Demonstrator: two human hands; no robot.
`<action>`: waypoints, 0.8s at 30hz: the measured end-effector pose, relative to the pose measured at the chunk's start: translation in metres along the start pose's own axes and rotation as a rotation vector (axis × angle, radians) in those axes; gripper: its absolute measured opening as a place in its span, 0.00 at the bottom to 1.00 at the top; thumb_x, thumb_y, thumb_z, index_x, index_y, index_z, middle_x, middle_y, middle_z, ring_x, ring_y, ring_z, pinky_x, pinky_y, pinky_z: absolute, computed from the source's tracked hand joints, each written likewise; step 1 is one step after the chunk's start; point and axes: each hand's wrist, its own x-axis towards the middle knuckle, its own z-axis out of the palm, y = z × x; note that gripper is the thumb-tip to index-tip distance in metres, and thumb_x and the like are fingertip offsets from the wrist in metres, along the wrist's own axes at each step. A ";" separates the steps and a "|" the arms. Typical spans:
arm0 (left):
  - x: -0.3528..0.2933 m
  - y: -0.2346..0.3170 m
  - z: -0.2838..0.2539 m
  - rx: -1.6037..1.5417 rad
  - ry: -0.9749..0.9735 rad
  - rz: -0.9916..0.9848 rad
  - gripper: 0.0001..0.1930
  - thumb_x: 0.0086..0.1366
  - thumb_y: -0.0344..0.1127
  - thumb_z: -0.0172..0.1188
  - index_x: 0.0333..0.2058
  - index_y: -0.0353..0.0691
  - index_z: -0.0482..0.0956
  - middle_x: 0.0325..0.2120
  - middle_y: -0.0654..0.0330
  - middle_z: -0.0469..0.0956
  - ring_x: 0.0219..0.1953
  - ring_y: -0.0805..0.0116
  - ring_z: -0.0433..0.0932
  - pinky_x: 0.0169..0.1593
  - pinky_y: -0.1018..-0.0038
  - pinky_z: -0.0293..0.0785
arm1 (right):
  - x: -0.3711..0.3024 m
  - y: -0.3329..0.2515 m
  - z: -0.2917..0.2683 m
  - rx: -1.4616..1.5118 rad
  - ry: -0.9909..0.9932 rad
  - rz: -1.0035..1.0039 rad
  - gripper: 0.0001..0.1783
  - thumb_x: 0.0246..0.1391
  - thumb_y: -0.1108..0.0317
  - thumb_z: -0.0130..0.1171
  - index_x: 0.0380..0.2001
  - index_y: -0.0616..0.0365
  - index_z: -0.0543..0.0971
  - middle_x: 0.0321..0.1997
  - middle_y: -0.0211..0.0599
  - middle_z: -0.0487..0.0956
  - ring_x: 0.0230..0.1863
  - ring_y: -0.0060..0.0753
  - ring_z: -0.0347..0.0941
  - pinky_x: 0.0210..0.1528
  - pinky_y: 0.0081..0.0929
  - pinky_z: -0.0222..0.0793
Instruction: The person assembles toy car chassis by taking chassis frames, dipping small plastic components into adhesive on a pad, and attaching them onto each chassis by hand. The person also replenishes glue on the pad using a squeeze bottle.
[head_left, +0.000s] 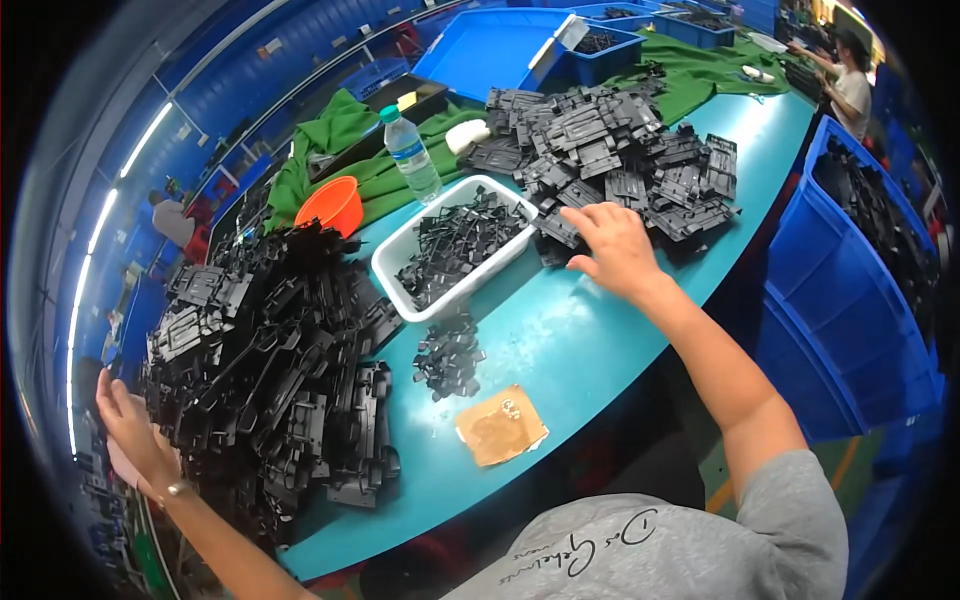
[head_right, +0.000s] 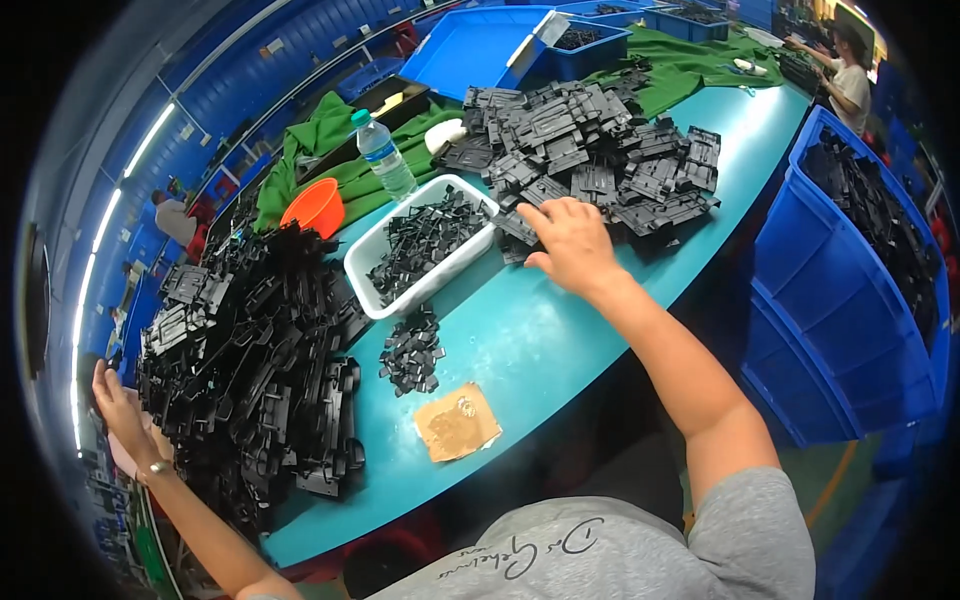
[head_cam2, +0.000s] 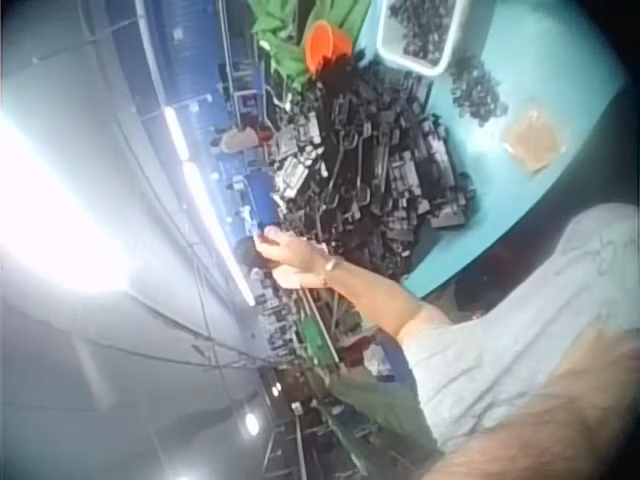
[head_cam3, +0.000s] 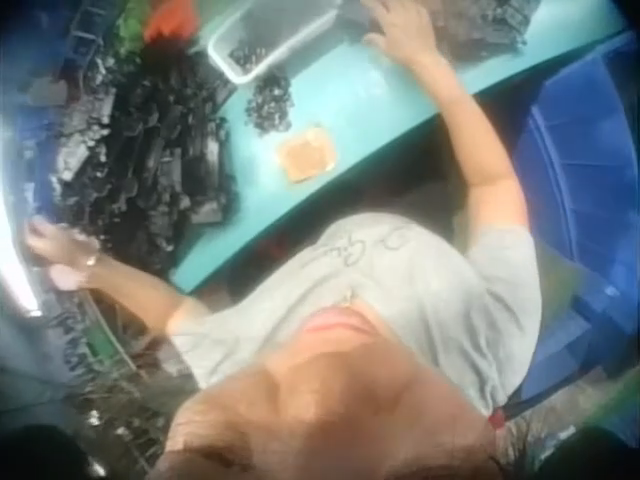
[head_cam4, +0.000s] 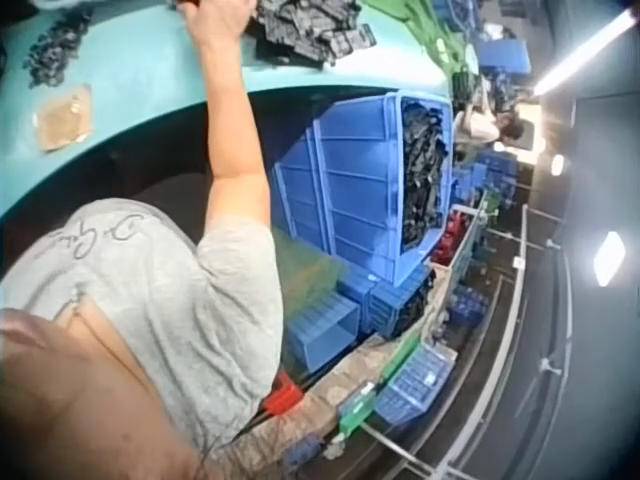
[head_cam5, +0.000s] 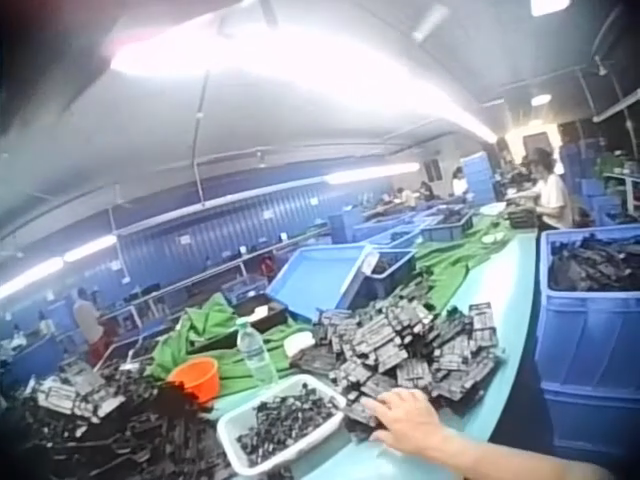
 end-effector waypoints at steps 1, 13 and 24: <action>-0.032 0.042 0.006 -0.173 -0.044 -0.005 0.19 0.71 0.37 0.47 0.57 0.37 0.68 0.51 0.52 0.72 0.54 0.64 0.69 0.59 0.73 0.61 | 0.000 0.006 0.010 -0.044 -0.032 -0.038 0.25 0.38 0.62 0.70 0.43 0.52 0.75 0.41 0.34 0.74 0.47 0.38 0.69 0.50 0.36 0.62; -0.191 0.150 0.056 -0.563 -0.809 0.081 0.20 0.57 0.25 0.53 0.51 0.35 0.72 0.47 0.58 0.73 0.47 0.70 0.72 0.46 0.76 0.71 | 0.001 -0.002 -0.051 0.384 0.283 -0.010 0.11 0.44 0.77 0.63 0.35 0.60 0.81 0.36 0.40 0.81 0.39 0.42 0.77 0.41 0.30 0.73; -0.277 0.188 0.117 -0.781 -1.336 0.063 0.17 0.62 0.31 0.56 0.50 0.36 0.73 0.43 0.58 0.78 0.46 0.70 0.77 0.46 0.74 0.72 | 0.006 -0.011 -0.077 1.281 0.447 0.464 0.09 0.57 0.69 0.60 0.39 0.62 0.81 0.32 0.23 0.78 0.29 0.14 0.69 0.33 0.15 0.67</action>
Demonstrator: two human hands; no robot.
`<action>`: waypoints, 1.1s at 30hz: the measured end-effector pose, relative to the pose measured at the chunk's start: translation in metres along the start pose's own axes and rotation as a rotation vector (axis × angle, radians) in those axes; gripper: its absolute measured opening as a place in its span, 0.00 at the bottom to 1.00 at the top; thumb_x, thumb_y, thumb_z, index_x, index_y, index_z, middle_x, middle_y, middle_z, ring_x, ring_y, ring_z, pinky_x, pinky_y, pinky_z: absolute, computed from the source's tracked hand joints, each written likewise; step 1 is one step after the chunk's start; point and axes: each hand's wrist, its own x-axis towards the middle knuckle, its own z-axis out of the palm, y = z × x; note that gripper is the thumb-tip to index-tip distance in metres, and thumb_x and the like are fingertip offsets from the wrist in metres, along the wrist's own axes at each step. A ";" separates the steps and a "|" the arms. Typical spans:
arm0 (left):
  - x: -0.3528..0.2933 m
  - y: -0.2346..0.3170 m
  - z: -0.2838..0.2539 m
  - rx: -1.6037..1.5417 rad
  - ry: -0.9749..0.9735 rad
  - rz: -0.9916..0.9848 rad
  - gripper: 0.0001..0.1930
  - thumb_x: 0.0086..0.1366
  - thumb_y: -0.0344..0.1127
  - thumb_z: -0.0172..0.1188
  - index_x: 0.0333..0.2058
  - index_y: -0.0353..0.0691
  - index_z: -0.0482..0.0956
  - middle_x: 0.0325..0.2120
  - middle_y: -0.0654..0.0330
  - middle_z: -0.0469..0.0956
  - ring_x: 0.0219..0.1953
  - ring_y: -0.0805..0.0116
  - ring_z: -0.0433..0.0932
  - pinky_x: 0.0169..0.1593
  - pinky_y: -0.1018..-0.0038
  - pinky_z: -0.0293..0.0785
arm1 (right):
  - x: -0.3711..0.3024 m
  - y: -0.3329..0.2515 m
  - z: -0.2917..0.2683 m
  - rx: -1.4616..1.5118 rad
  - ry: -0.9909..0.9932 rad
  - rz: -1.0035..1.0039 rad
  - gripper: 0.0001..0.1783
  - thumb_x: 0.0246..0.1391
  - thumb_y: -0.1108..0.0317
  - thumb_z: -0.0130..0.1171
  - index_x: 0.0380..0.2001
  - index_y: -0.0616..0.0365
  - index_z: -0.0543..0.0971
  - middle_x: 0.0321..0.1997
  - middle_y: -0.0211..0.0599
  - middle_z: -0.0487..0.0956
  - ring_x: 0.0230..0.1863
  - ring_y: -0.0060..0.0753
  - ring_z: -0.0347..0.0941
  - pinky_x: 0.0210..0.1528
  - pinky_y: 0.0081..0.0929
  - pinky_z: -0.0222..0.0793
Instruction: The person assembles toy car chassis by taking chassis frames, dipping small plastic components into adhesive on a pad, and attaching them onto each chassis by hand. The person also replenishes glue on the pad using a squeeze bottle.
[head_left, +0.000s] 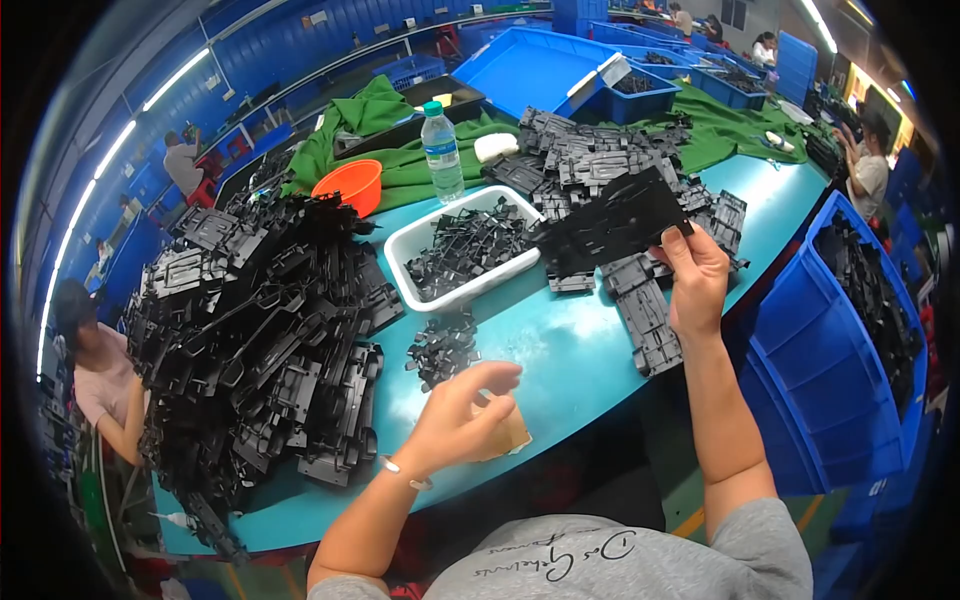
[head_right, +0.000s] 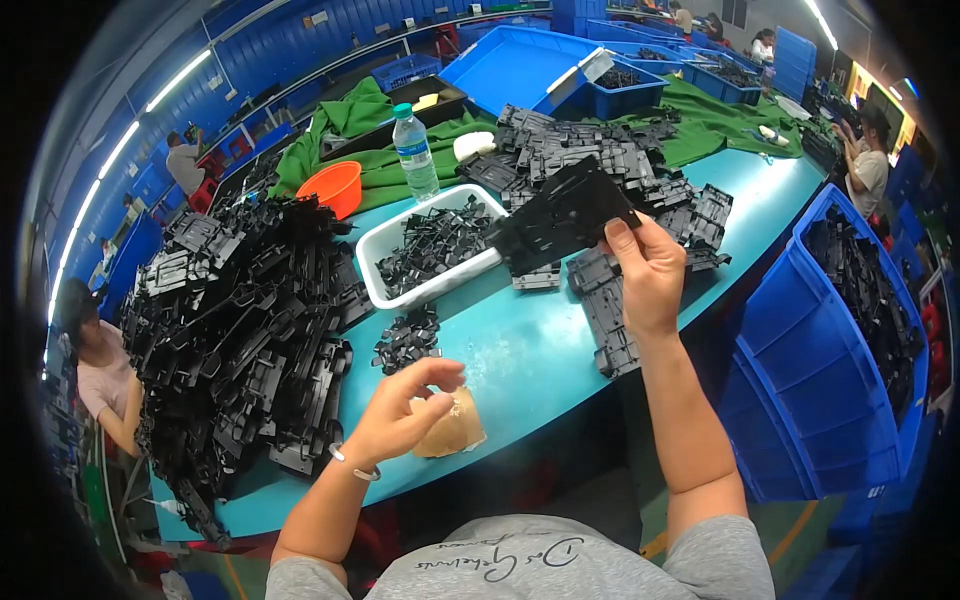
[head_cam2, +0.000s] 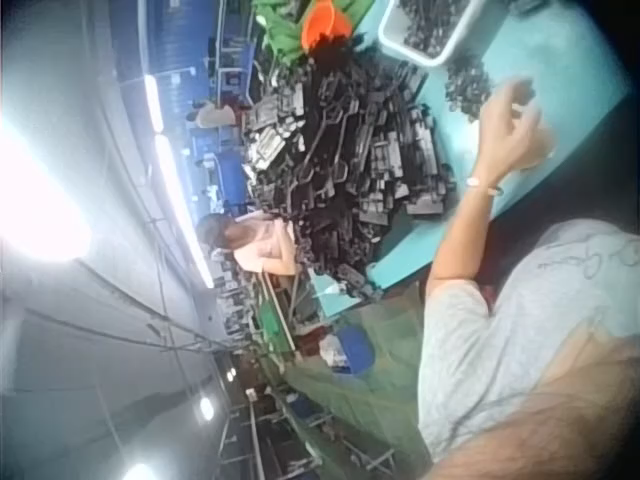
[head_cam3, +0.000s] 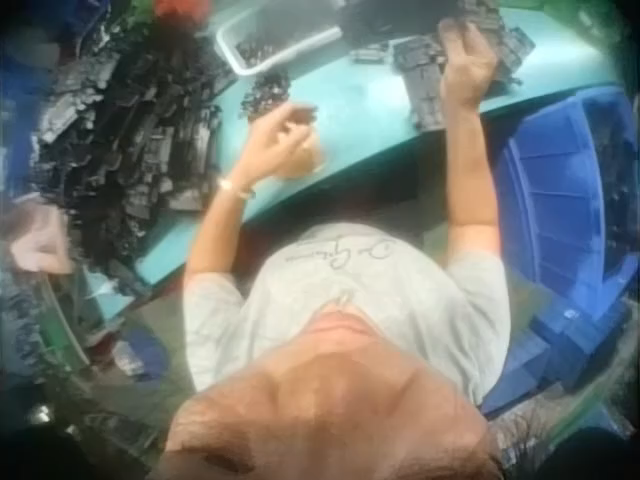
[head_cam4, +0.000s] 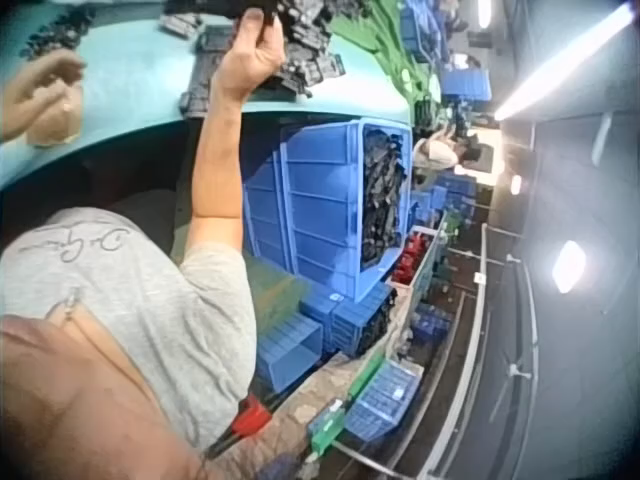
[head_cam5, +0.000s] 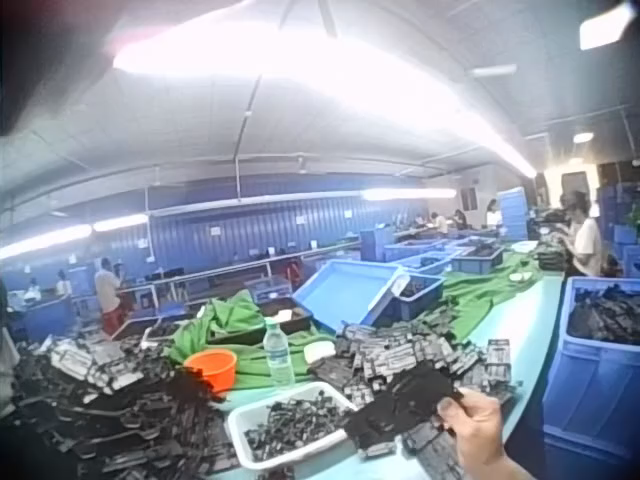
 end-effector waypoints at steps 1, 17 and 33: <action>0.001 -0.001 0.005 -0.052 -0.030 -0.017 0.17 0.62 0.31 0.55 0.50 0.36 0.73 0.44 0.57 0.78 0.46 0.70 0.77 0.46 0.74 0.72 | -0.003 -0.002 0.002 0.123 0.057 0.109 0.08 0.59 0.68 0.59 0.36 0.60 0.80 0.32 0.24 0.78 0.31 0.16 0.72 0.36 0.16 0.71; 0.003 -0.019 0.015 -0.192 0.280 0.042 0.35 0.53 0.28 0.69 0.59 0.40 0.65 0.45 0.61 0.75 0.45 0.71 0.73 0.48 0.75 0.72 | -0.092 0.029 0.065 0.884 -0.006 1.034 0.08 0.61 0.66 0.54 0.42 0.54 0.77 0.40 0.29 0.80 0.38 0.23 0.78 0.37 0.17 0.79; -0.023 -0.061 -0.054 -0.888 0.432 0.202 0.55 0.47 0.69 0.65 0.61 0.30 0.59 0.47 0.52 0.73 0.48 0.66 0.74 0.53 0.69 0.72 | -0.087 0.054 0.083 -0.533 -0.772 0.428 0.11 0.54 0.71 0.60 0.40 0.62 0.81 0.36 0.31 0.80 0.32 0.20 0.74 0.34 0.20 0.71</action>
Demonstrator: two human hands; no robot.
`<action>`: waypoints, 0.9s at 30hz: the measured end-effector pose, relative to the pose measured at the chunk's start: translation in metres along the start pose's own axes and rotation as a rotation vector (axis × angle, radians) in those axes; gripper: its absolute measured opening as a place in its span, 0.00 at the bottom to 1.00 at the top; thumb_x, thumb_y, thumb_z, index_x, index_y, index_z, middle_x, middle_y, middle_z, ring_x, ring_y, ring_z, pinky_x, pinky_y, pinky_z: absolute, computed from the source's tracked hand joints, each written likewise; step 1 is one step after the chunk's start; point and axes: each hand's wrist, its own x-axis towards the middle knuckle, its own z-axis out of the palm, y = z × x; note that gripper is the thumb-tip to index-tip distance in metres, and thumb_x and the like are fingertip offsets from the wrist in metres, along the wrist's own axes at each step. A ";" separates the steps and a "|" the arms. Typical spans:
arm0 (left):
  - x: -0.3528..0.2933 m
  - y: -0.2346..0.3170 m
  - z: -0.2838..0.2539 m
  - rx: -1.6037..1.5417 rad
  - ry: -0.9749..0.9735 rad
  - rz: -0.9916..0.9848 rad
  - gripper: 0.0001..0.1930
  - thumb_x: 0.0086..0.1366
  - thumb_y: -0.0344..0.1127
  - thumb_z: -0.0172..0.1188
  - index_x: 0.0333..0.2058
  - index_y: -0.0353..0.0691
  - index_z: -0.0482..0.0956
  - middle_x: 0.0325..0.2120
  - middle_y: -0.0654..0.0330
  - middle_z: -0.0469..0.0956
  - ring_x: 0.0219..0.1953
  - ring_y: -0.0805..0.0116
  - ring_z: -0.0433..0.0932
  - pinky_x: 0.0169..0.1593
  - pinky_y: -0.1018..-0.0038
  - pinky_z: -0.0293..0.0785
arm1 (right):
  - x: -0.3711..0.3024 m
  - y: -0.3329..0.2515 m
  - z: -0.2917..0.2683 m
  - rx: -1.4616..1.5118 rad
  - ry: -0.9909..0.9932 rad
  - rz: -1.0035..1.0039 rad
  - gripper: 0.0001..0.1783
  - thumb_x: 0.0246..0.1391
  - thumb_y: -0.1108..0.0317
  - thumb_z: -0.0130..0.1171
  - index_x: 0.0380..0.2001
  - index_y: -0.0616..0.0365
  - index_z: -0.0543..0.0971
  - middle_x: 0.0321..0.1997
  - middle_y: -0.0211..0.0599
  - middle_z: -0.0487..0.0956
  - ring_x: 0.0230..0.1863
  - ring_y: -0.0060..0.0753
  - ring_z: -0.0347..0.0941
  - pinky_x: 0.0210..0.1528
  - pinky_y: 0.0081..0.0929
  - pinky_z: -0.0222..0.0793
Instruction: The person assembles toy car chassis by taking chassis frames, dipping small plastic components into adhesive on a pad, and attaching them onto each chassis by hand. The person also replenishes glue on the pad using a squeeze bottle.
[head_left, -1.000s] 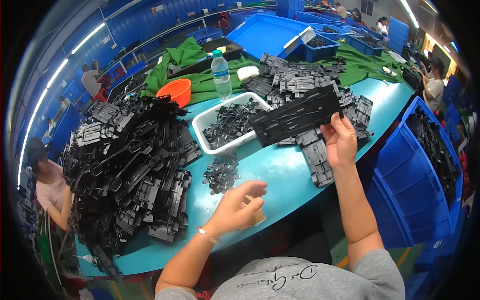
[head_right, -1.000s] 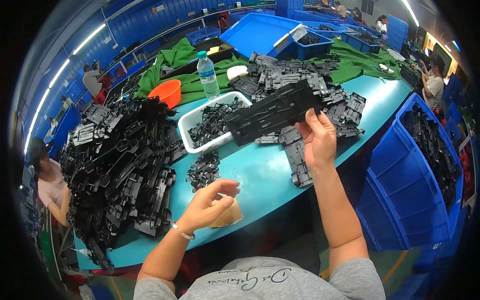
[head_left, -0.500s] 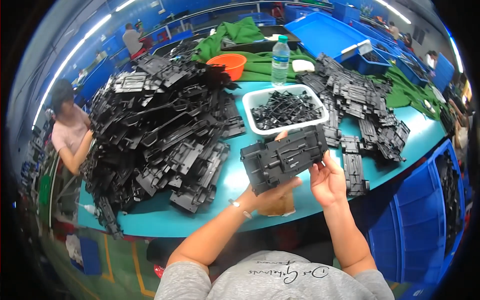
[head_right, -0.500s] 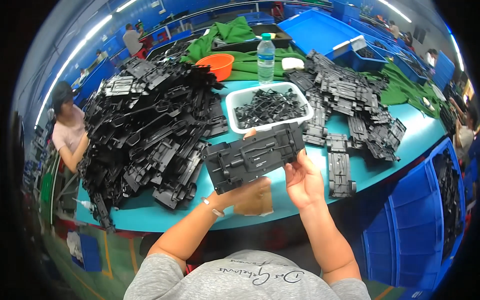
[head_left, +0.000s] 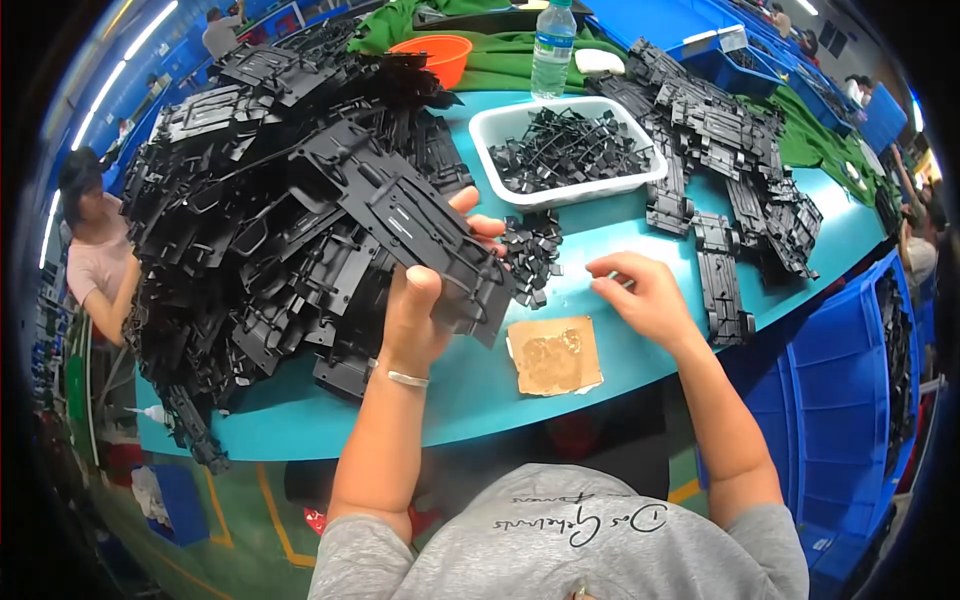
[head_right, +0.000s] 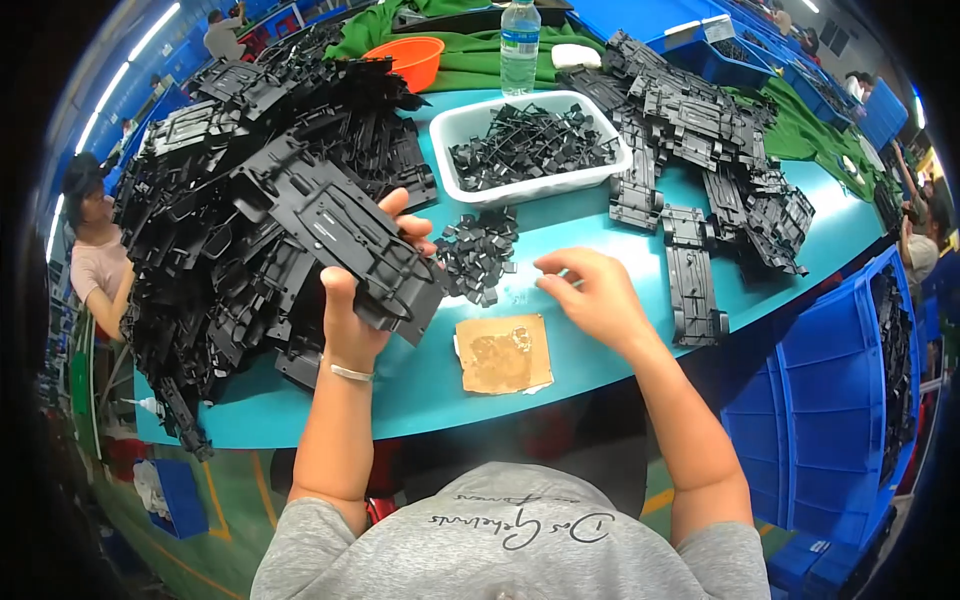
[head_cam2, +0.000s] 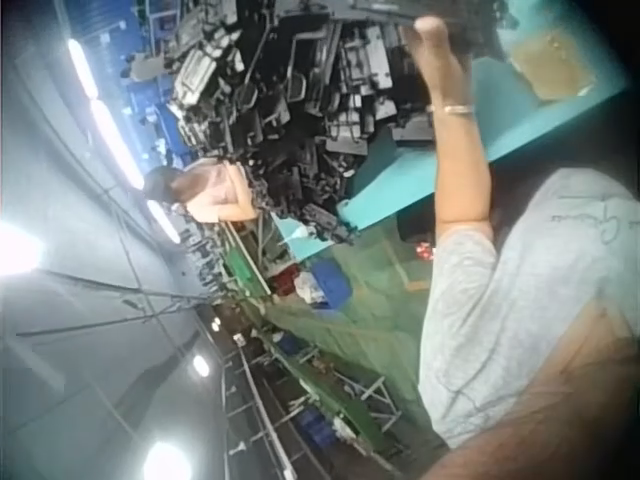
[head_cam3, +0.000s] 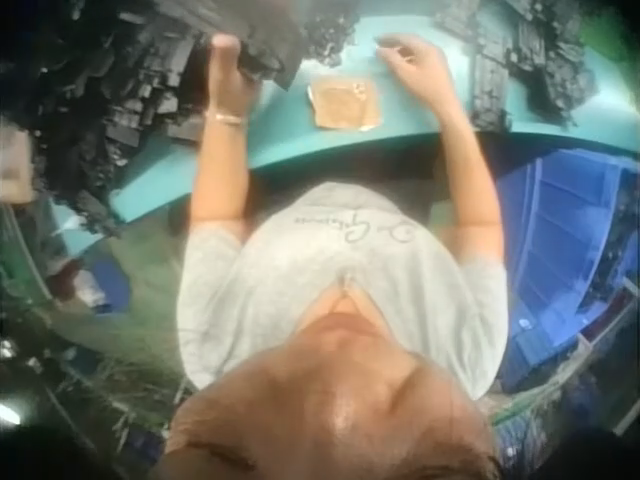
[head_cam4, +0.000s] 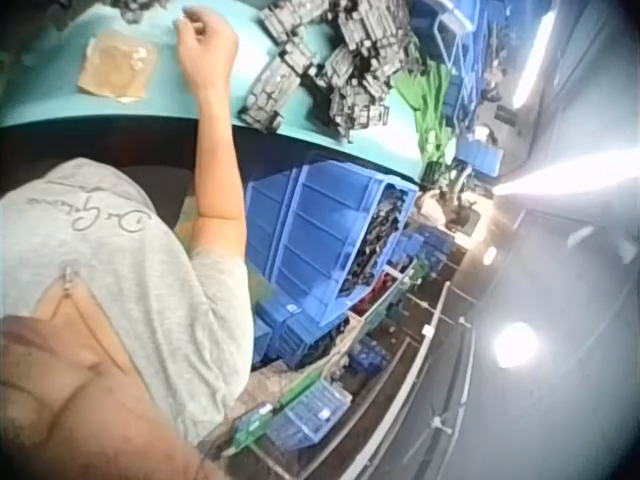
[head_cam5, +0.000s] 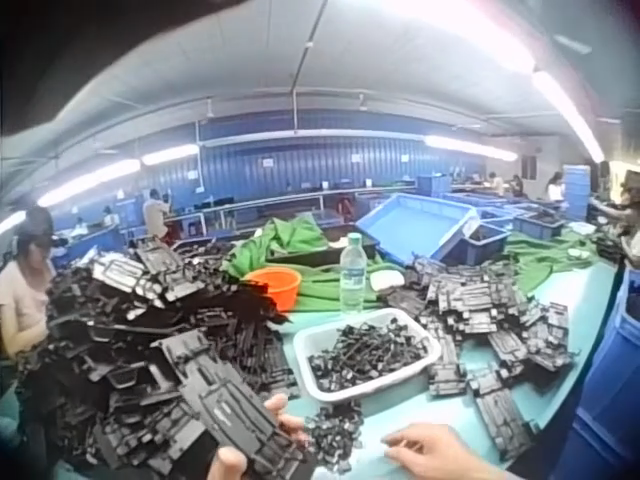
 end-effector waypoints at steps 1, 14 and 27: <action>-0.001 -0.003 0.003 -0.008 0.016 -0.024 0.55 0.47 0.69 0.65 0.61 0.29 0.59 0.48 0.51 0.73 0.48 0.66 0.74 0.53 0.69 0.72 | 0.007 -0.001 0.007 -0.134 -0.006 -0.057 0.11 0.51 0.70 0.61 0.40 0.60 0.81 0.35 0.35 0.80 0.32 0.27 0.75 0.35 0.24 0.71; -0.011 -0.013 0.013 0.027 -0.067 -0.082 0.52 0.50 0.62 0.66 0.62 0.29 0.57 0.50 0.51 0.71 0.50 0.64 0.71 0.56 0.67 0.67 | 0.016 -0.014 0.015 -0.043 -0.135 -0.034 0.05 0.51 0.75 0.59 0.27 0.64 0.73 0.22 0.27 0.73 0.25 0.13 0.65 0.27 0.17 0.65; -0.008 -0.016 0.014 0.092 -0.053 -0.082 0.51 0.51 0.64 0.64 0.61 0.28 0.59 0.48 0.52 0.73 0.49 0.66 0.72 0.56 0.69 0.68 | -0.018 -0.018 0.011 -0.649 -0.290 -0.503 0.08 0.44 0.75 0.60 0.32 0.58 0.77 0.27 0.37 0.75 0.29 0.43 0.74 0.31 0.35 0.71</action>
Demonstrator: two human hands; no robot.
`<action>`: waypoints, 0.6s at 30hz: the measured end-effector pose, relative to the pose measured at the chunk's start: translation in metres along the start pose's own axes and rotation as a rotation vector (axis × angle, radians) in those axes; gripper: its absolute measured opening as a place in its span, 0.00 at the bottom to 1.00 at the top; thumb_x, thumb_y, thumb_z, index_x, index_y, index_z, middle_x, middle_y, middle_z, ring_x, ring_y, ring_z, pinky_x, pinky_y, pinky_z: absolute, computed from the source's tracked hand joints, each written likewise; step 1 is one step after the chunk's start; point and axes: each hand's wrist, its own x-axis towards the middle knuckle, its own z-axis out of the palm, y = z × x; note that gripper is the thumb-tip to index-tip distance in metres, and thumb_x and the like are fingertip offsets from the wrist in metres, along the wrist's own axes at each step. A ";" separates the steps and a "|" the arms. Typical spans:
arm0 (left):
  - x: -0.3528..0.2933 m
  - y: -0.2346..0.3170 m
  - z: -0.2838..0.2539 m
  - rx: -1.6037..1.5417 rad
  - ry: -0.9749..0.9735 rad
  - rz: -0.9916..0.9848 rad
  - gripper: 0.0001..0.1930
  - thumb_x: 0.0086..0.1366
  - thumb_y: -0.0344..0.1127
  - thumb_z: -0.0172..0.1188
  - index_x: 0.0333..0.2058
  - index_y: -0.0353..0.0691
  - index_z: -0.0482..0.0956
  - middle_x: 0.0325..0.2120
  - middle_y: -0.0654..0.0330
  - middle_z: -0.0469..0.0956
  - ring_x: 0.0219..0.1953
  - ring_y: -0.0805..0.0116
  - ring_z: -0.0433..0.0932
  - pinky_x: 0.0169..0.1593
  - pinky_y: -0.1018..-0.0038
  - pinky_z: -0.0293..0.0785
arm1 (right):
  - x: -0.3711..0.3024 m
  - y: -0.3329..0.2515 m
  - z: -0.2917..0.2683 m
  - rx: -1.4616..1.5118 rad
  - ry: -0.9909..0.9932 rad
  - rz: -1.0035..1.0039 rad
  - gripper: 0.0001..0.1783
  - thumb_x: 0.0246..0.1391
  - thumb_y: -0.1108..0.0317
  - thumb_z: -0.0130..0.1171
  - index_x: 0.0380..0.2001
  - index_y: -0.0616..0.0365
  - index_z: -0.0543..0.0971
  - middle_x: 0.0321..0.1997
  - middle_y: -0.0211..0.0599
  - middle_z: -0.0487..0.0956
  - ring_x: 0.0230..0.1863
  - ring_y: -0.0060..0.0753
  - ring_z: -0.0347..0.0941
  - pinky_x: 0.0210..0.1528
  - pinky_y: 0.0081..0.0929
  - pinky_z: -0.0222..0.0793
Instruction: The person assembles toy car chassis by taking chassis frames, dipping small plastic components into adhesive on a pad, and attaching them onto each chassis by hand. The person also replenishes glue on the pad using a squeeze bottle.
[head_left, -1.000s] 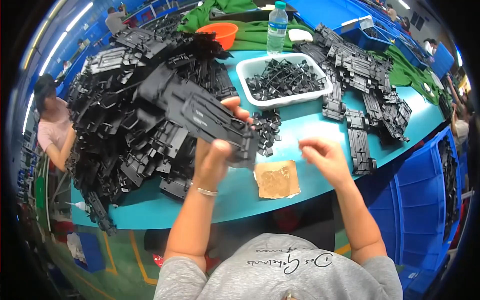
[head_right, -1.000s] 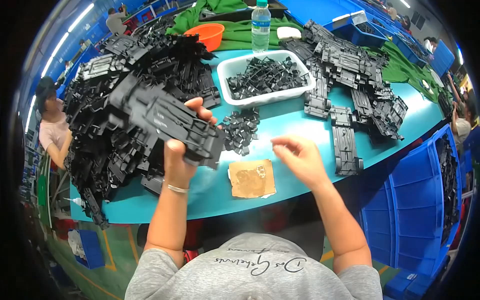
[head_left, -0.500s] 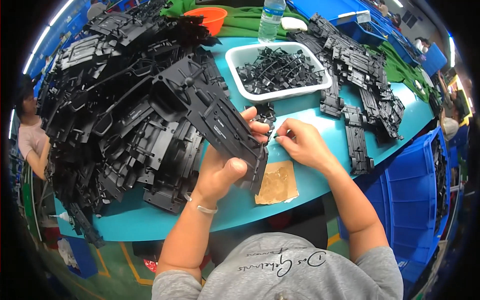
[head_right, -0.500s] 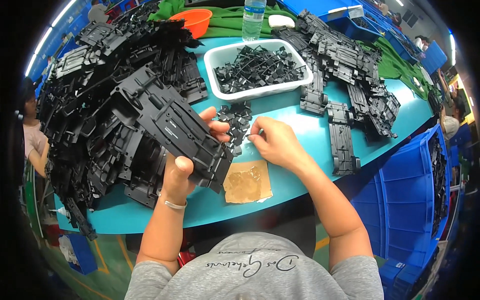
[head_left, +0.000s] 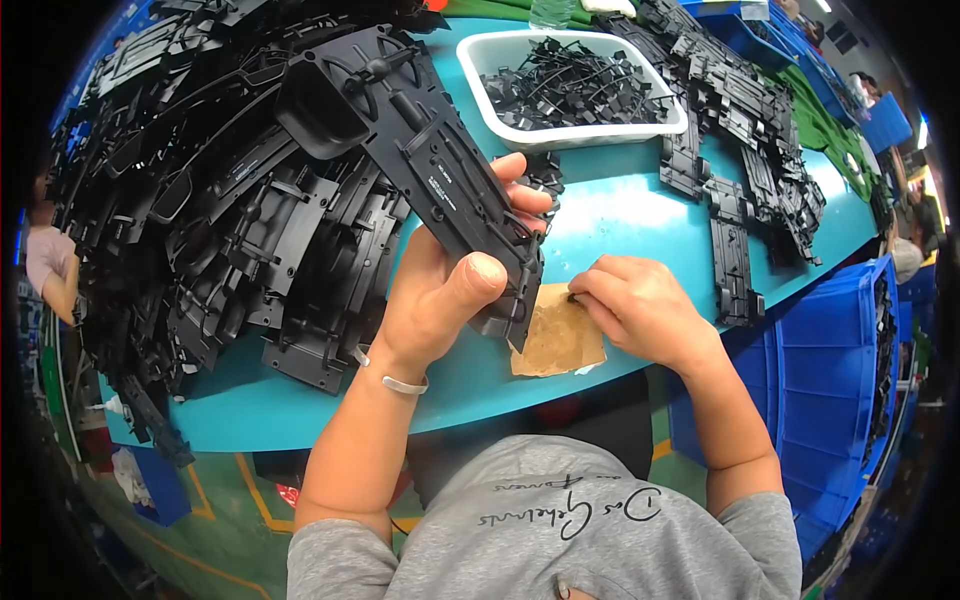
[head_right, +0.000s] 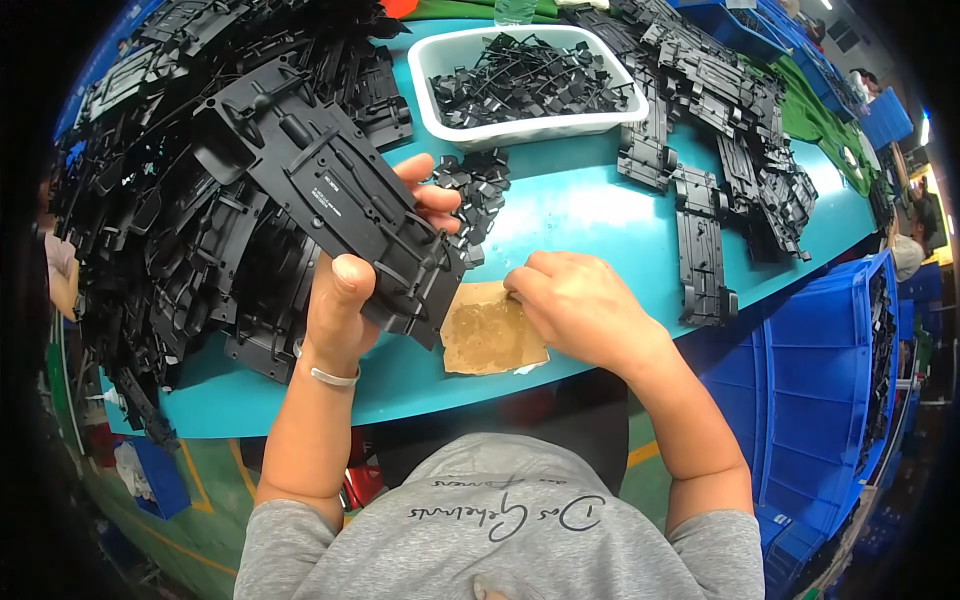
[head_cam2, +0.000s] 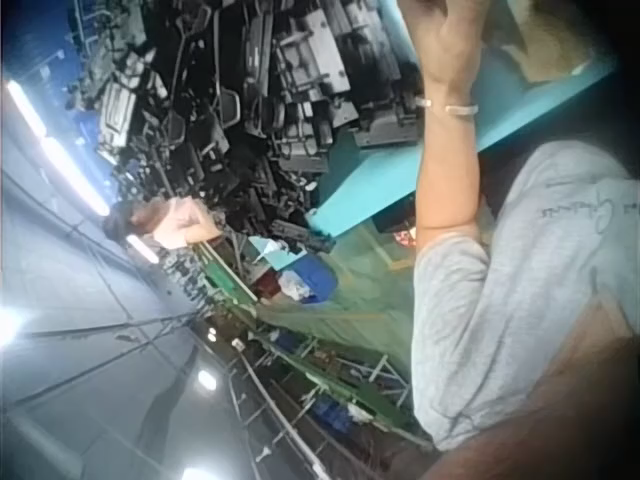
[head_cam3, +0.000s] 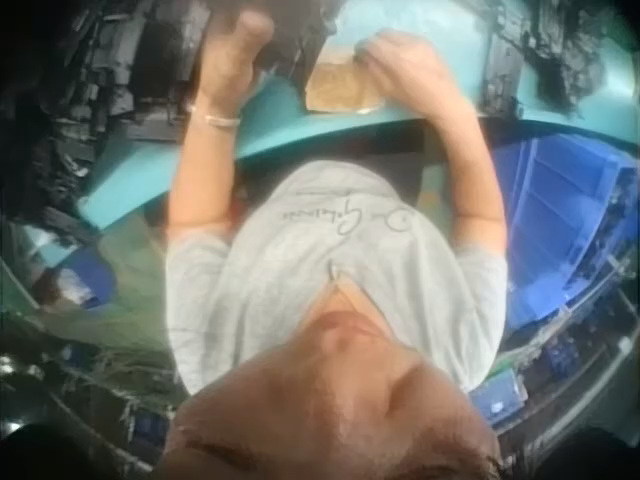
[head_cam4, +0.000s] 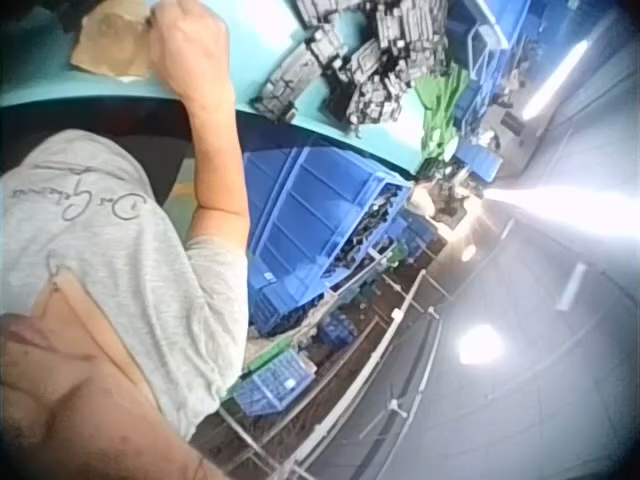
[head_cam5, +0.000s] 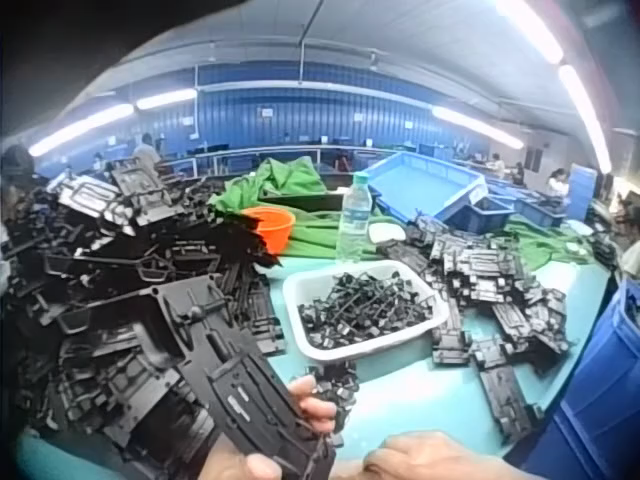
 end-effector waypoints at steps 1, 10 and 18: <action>-0.001 0.000 0.000 0.002 0.000 0.002 0.50 0.51 0.64 0.64 0.60 0.28 0.59 0.48 0.52 0.73 0.49 0.66 0.72 0.56 0.69 0.68 | 0.000 -0.001 0.000 0.001 -0.001 -0.002 0.08 0.44 0.75 0.60 0.32 0.58 0.77 0.27 0.37 0.75 0.29 0.43 0.74 0.31 0.35 0.71; -0.002 0.003 0.002 -0.002 0.000 -0.030 0.52 0.49 0.64 0.67 0.60 0.28 0.59 0.48 0.54 0.73 0.49 0.67 0.72 0.57 0.70 0.67 | -0.001 -0.006 0.001 -0.020 0.067 -0.023 0.05 0.44 0.75 0.59 0.28 0.58 0.75 0.27 0.35 0.74 0.28 0.41 0.73 0.31 0.34 0.70; -0.002 0.005 0.010 0.082 0.059 -0.071 0.58 0.44 0.75 0.61 0.59 0.28 0.61 0.47 0.49 0.73 0.48 0.62 0.74 0.55 0.67 0.70 | -0.006 -0.008 0.006 -0.013 0.130 0.052 0.05 0.43 0.75 0.60 0.25 0.58 0.75 0.25 0.36 0.72 0.29 0.41 0.72 0.31 0.36 0.69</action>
